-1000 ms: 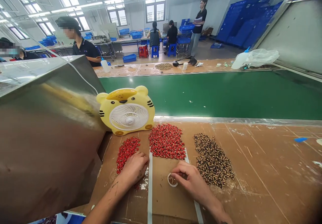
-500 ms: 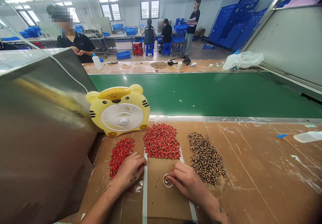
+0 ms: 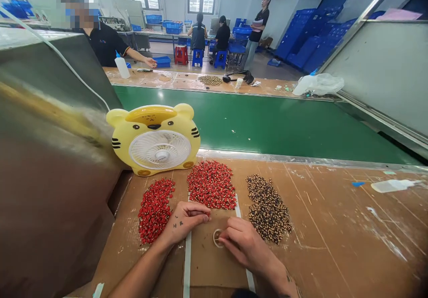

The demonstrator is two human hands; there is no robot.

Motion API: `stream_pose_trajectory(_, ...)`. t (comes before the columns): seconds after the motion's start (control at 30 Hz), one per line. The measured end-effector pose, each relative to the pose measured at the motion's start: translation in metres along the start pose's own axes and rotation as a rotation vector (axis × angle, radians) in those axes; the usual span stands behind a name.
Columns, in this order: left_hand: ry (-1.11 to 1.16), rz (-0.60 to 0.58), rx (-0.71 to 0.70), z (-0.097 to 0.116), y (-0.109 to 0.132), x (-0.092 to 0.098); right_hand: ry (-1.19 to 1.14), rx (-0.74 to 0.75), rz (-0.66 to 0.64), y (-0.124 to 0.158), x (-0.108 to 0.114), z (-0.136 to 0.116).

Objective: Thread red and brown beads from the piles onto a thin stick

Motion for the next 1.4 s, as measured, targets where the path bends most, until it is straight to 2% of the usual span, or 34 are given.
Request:
stream_pose_trajectory(0.07,0.043,0.024,0.047,-0.006,0.003,0.0,-0.012,-0.011,-0.012,0.0,0.0,0.001)
stream_pose_trajectory(0.17,0.068,0.042,0.045,-0.006,0.005,-0.001,-0.043,-0.031,-0.049,-0.001,0.001,0.003)
stream_pose_trajectory(0.27,0.088,0.051,0.051,-0.006,0.005,-0.003,-0.146,-0.075,-0.053,-0.001,0.012,0.008)
stream_pose_trajectory(0.43,0.067,0.08,0.078,-0.012,0.006,-0.001,-0.39,-0.203,0.134,-0.001,0.045,0.023)
stream_pose_trajectory(0.53,0.053,0.077,0.084,-0.014,0.006,-0.001,-0.439,-0.241,0.232,-0.003,0.053,0.022)
stream_pose_trajectory(0.77,0.064,0.07,0.091,-0.012,0.007,-0.002,-0.453,-0.219,0.277,-0.013,0.053,0.013)
stream_pose_trajectory(1.4,0.081,0.049,0.055,-0.009,0.007,-0.005,-0.399,-0.197,0.257,-0.016,0.048,0.007)
Point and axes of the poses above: each hand's wrist, its own y-axis away from the middle knuckle, its own x-axis out of the back of the hand, z = x × y, the point moved 10 cm from there along -y, towards the middle knuckle, and after that the axes turned 13 degrees about -x, right-handed, at the moved point
